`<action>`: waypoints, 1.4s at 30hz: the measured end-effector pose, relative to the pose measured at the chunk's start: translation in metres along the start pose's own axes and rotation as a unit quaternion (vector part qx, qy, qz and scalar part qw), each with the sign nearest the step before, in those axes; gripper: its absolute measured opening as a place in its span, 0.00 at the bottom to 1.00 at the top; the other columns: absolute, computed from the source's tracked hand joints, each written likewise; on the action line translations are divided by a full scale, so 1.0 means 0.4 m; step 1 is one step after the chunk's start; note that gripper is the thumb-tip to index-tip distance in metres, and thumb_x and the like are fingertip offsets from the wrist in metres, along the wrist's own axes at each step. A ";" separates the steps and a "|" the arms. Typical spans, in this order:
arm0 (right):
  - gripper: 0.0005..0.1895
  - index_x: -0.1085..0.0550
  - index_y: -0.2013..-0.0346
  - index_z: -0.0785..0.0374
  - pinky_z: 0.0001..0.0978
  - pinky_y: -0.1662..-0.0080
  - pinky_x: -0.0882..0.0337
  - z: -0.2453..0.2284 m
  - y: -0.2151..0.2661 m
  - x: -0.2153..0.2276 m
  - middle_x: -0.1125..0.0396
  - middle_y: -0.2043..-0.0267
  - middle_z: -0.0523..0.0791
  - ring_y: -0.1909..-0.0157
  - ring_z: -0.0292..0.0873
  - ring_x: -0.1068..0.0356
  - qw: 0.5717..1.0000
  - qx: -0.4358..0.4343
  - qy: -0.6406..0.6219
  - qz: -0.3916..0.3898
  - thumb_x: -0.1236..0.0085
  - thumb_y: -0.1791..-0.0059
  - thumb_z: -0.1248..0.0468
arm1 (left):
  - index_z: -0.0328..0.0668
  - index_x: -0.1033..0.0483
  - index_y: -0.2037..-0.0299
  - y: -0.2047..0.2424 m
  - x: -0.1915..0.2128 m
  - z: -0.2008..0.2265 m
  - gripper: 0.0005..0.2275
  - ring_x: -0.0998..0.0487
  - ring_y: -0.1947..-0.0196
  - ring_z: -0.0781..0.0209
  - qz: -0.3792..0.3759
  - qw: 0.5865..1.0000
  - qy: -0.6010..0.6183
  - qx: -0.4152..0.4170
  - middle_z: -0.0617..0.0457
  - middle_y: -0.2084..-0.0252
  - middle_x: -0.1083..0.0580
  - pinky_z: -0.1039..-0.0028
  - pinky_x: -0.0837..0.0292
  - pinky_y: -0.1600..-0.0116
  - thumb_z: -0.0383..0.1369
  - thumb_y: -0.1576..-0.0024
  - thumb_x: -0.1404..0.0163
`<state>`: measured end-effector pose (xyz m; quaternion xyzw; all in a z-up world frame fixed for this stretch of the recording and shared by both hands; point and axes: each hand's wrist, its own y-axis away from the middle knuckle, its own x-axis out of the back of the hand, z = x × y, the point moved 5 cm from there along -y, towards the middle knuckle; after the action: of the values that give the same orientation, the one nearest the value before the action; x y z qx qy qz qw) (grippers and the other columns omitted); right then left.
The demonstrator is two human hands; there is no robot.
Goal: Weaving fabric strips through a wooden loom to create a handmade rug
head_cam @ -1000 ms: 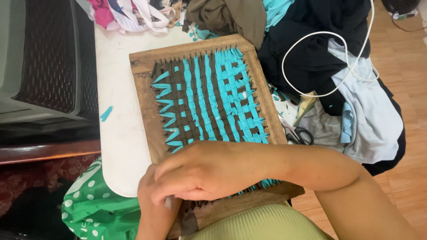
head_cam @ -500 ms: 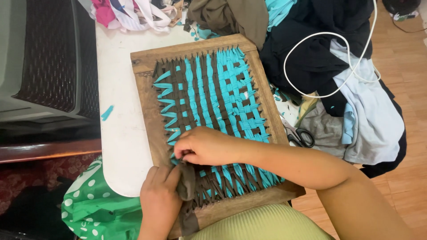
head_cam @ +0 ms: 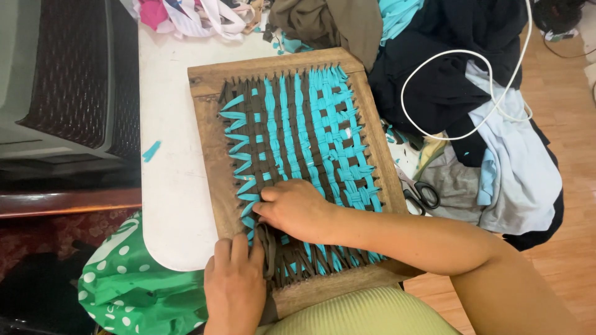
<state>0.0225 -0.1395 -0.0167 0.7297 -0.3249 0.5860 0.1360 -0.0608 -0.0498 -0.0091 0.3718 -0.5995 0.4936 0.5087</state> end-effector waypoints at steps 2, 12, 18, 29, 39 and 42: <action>0.06 0.31 0.74 0.57 0.39 0.68 0.37 -0.007 0.001 0.000 0.42 0.75 0.42 0.73 0.46 0.39 1.000 0.003 0.019 0.008 0.50 0.61 0.59 | 0.44 0.29 0.62 0.000 0.004 0.002 0.15 0.39 0.70 0.56 -0.002 1.000 -0.012 0.001 0.52 0.68 0.38 0.74 0.39 0.71 0.29 0.61 0.55; 0.04 0.28 0.80 0.62 0.42 0.67 0.41 -0.014 -0.046 -0.043 0.39 0.70 0.50 0.74 0.48 0.41 0.987 0.025 0.124 -0.103 0.50 0.65 0.65 | 0.44 0.28 0.63 -0.008 0.004 0.000 0.15 0.39 0.71 0.56 0.008 1.000 0.021 -0.015 0.51 0.70 0.39 0.74 0.38 0.72 0.27 0.63 0.55; 0.06 0.28 0.86 0.59 0.42 0.69 0.40 0.006 -0.047 -0.043 0.38 0.73 0.48 0.75 0.48 0.39 0.996 -0.013 0.051 -0.066 0.46 0.68 0.60 | 0.41 0.29 0.65 -0.009 -0.001 -0.001 0.17 0.39 0.71 0.54 0.001 0.998 0.054 -0.025 0.50 0.70 0.38 0.72 0.39 0.70 0.28 0.67 0.53; 0.05 0.29 0.86 0.62 0.40 0.71 0.39 -0.004 -0.030 -0.036 0.43 0.72 0.50 0.78 0.49 0.41 0.999 -0.021 -0.016 0.022 0.49 0.67 0.65 | 0.41 0.30 0.63 0.002 -0.011 -0.010 0.21 0.38 0.68 0.53 -0.005 0.997 0.073 -0.011 0.50 0.67 0.38 0.71 0.37 0.68 0.30 0.71 0.50; 0.06 0.28 0.73 0.62 0.39 0.67 0.36 0.037 -0.034 -0.013 0.42 0.67 0.49 0.73 0.51 0.38 0.981 0.006 -0.132 -0.142 0.51 0.62 0.66 | 0.41 0.29 0.63 0.000 0.004 -0.004 0.18 0.37 0.71 0.55 0.031 0.999 0.042 0.002 0.51 0.69 0.37 0.73 0.39 0.73 0.30 0.67 0.52; 0.07 0.27 0.69 0.59 0.35 0.66 0.36 0.048 -0.029 -0.013 0.41 0.67 0.46 0.71 0.48 0.37 0.969 -0.002 -0.186 -0.161 0.48 0.61 0.65 | 0.40 0.29 0.64 0.004 -0.009 -0.003 0.17 0.37 0.71 0.55 0.017 0.999 0.034 0.003 0.50 0.68 0.37 0.72 0.39 0.72 0.30 0.67 0.53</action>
<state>0.0440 -0.1404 -0.0249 0.8683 -0.2236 0.4101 0.1670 -0.0613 -0.0485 -0.0129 0.3461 -0.5870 0.5162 0.5189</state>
